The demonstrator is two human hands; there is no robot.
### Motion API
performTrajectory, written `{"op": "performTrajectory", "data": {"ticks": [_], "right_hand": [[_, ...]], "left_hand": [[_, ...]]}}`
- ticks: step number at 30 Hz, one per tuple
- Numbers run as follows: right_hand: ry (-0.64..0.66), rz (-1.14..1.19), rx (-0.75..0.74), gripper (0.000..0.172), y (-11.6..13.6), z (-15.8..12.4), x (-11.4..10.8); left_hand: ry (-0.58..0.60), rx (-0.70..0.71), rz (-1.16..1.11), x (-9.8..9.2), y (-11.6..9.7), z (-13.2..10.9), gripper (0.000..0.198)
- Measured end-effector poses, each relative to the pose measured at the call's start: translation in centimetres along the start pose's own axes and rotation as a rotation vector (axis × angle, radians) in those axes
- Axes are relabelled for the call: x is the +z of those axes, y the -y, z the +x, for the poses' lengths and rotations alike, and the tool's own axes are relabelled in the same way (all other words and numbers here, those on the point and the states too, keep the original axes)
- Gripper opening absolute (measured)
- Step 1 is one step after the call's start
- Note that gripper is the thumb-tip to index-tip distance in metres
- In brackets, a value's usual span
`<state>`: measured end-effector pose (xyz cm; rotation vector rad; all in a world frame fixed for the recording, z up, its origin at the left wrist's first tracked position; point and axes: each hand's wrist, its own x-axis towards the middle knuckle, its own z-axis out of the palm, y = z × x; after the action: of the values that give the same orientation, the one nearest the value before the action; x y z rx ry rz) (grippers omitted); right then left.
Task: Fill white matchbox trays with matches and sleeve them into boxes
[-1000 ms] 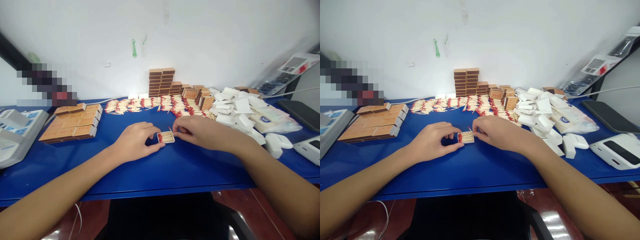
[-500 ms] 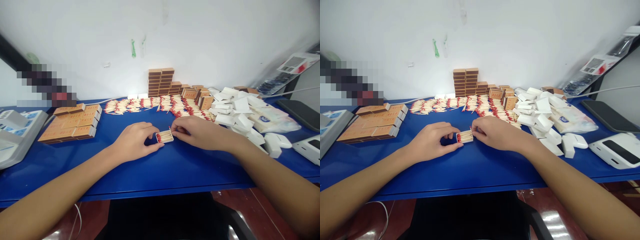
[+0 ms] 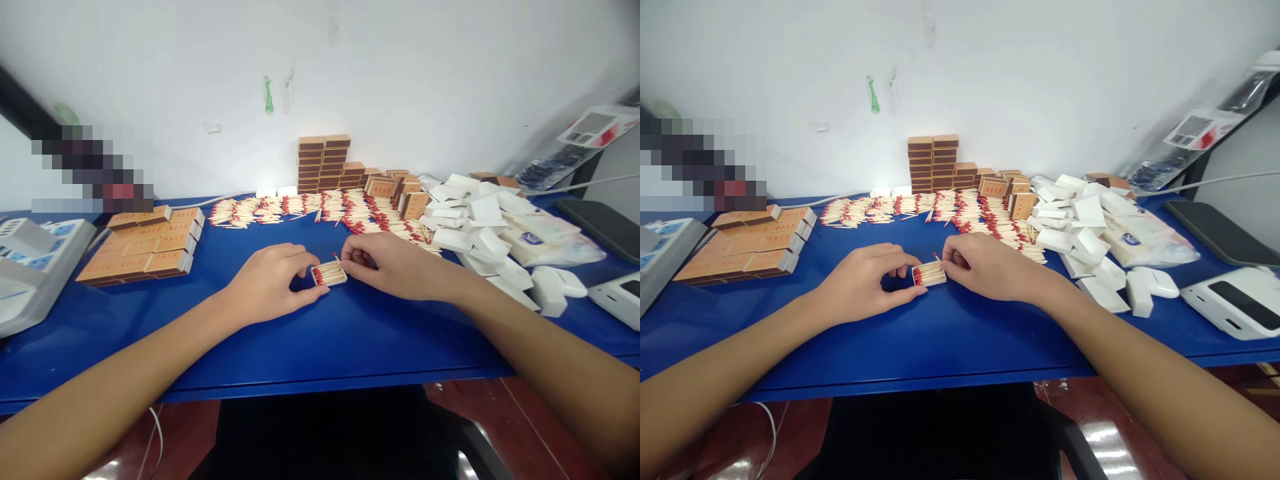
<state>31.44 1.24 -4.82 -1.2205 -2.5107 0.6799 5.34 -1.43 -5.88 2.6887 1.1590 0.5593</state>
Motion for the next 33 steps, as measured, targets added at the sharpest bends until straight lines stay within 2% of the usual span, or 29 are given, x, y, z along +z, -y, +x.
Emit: {"op": "performTrajectory", "data": {"ticks": [5, 9, 13, 18, 24, 33], "right_hand": [[-0.052, -0.018, -0.089, 0.015, 0.62, 0.00, -0.09], [-0.020, -0.059, -0.163, 0.016, 0.74, -0.19, -0.17], [0.019, -0.059, -0.186, 0.017, 0.31, -0.23, -0.10], [0.007, -0.044, -0.179, 0.015, 0.39, -0.17, -0.08], [0.002, -0.001, -0.281, 0.016, 0.49, -0.25, 0.28], [0.004, 0.047, -0.317, 0.018, 0.68, -0.12, 0.41]], "left_hand": [[0.002, 0.000, 0.002, 0.03, 0.09, 0.06, 0.026], [0.003, 0.003, 0.004, 0.10, 0.18, 0.01, 0.028], [-0.005, 0.007, 0.010, 0.16, 0.19, -0.04, 0.029], [-0.001, 0.012, 0.015, 0.07, 0.16, 0.00, 0.028], [0.003, 0.024, 0.010, 0.11, 0.23, 0.00, 0.027], [-0.001, 0.027, 0.010, 0.16, 0.34, 0.05, 0.028]]}}
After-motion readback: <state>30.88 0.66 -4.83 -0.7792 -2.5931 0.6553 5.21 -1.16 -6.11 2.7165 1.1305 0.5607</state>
